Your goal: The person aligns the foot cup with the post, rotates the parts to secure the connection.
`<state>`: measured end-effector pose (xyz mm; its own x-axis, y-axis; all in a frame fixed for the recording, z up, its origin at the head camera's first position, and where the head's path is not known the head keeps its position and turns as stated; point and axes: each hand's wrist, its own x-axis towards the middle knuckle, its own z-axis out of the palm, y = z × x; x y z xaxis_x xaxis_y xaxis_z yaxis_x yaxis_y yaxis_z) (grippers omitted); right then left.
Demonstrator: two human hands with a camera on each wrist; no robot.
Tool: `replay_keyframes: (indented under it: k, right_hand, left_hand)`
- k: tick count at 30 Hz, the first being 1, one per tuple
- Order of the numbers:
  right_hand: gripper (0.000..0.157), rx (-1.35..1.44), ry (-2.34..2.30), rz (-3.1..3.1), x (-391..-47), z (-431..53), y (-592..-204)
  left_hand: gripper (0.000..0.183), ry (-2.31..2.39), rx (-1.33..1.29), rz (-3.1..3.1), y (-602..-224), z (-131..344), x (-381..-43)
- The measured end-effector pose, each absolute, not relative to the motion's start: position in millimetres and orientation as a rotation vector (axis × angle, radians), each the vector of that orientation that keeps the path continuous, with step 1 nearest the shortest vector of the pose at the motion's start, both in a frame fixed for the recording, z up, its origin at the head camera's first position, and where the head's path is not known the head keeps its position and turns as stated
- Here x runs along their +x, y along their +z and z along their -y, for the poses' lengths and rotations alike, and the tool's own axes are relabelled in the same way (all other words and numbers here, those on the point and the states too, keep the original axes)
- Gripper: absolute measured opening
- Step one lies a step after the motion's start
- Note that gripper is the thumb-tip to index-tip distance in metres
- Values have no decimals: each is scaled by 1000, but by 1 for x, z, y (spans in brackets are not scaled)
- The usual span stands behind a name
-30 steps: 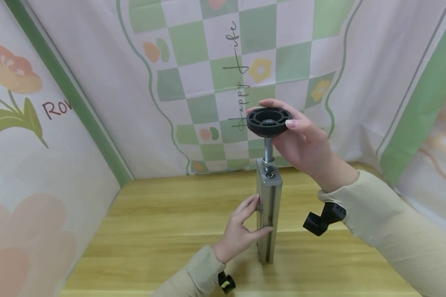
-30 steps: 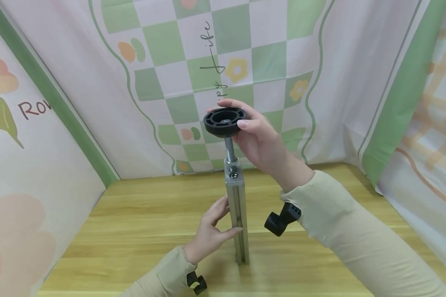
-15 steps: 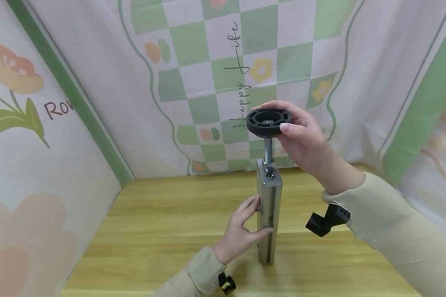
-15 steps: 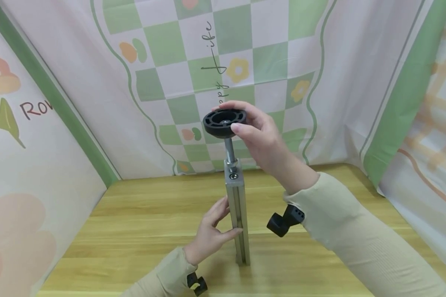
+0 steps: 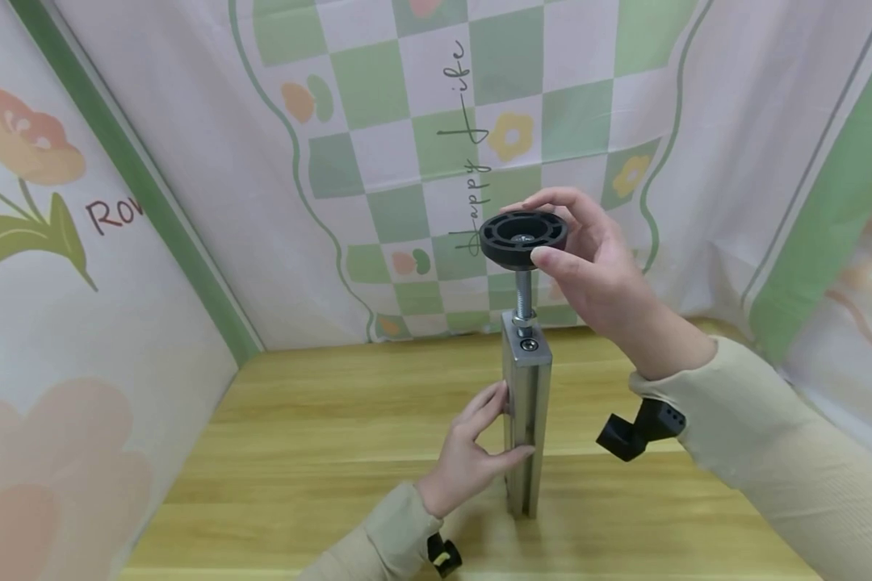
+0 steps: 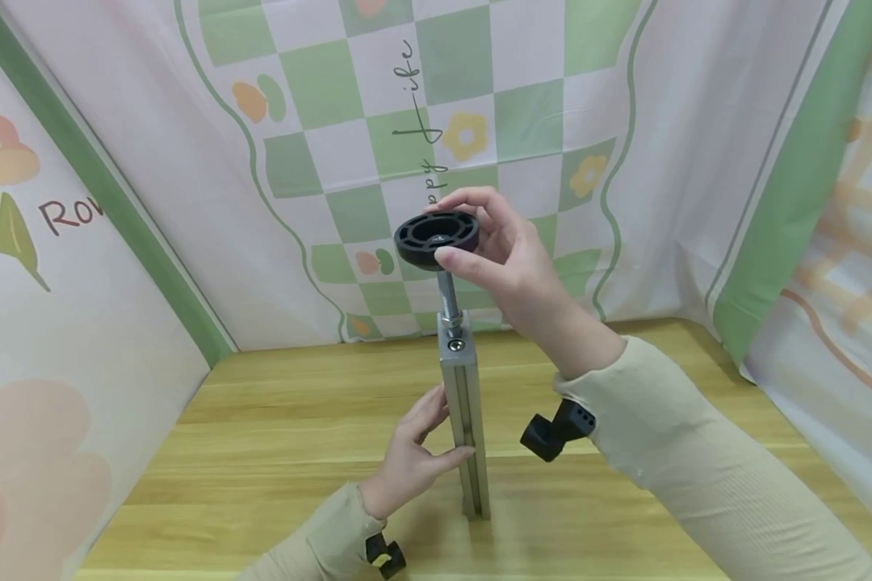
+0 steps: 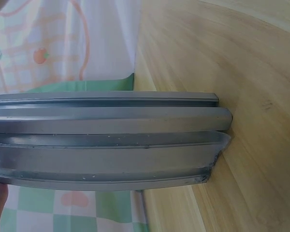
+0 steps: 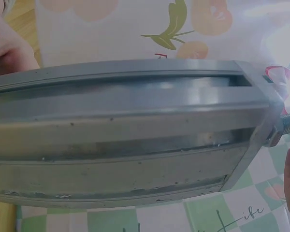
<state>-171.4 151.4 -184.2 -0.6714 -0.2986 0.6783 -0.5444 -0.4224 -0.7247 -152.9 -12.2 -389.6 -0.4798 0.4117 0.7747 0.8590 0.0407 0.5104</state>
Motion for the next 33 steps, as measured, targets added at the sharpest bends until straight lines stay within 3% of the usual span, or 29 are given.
replay_keyframes:
  k: [13,25,33]
  right_hand:
    - [43,807,2063,1769,-156,-146,-175]
    - [54,691,1619,1807,-149,-135,-177]
    - [51,702,1538,1743,-150,-131,-179]
  left_hand:
    - [93,-1436,-1261,1922,-392,11,-153]
    - [96,-1430,-1302,1899,-392,10,-156]
    - [96,-1427,-1285,1914,-390,10,-154]
